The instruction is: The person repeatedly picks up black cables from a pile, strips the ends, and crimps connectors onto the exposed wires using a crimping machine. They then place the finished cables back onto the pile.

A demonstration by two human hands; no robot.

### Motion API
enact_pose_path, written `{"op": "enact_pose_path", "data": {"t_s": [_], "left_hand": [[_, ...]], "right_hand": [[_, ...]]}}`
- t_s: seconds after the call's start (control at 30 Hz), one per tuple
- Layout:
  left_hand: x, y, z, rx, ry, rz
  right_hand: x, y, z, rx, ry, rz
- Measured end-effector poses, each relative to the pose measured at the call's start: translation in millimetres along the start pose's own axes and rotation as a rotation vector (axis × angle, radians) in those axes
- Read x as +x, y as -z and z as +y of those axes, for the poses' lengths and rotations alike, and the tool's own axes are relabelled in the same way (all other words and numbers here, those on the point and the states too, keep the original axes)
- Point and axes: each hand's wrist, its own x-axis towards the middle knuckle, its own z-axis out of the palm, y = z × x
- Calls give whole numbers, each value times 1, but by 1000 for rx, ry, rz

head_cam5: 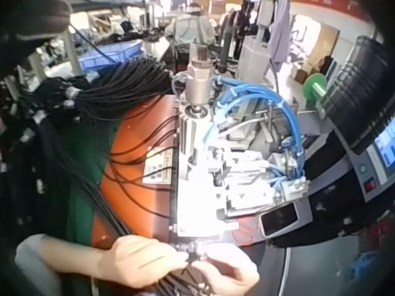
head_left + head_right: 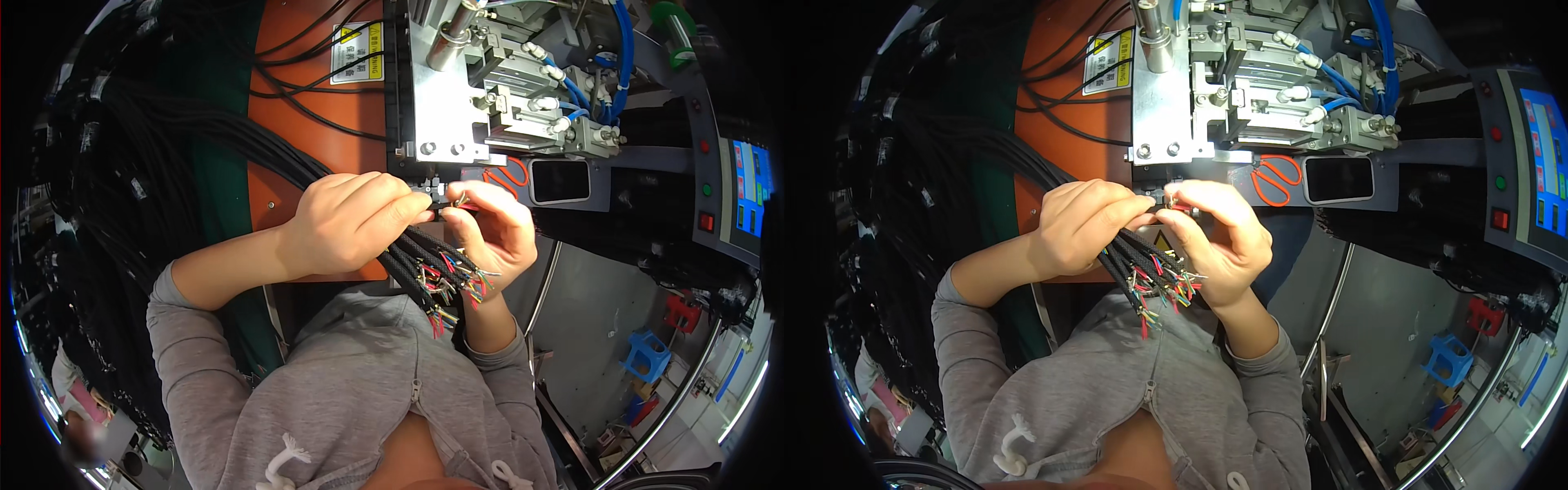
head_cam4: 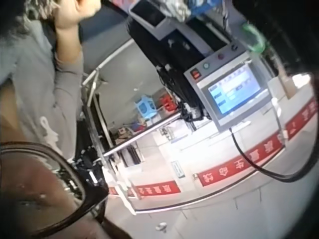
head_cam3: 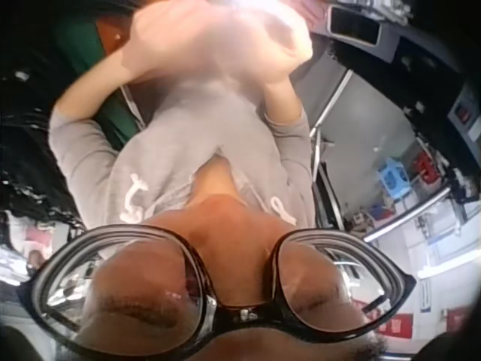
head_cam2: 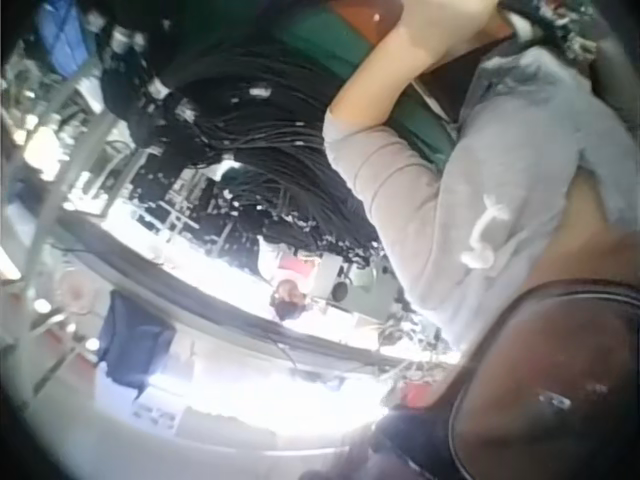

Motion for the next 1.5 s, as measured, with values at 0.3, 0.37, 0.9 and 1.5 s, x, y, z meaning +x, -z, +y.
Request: {"op": "enact_pose_path", "data": {"t_s": [0.3, 0.37, 0.9, 1.5], "left_hand": [[1, -3, 6, -33, 61, -57], [1, -5, 10, -32, 104, -86], [-7, -20, 7, 217, 4, -123], [-4, -24, 7, 306, 92, -204]], "right_hand": [[7, 13, 8, 28, -116, -108], [7, 17, 7, -187, 41, -115], [24, 45, 0, -474, -250, -382], [3, 27, 30, -495, -224, -160]]}}
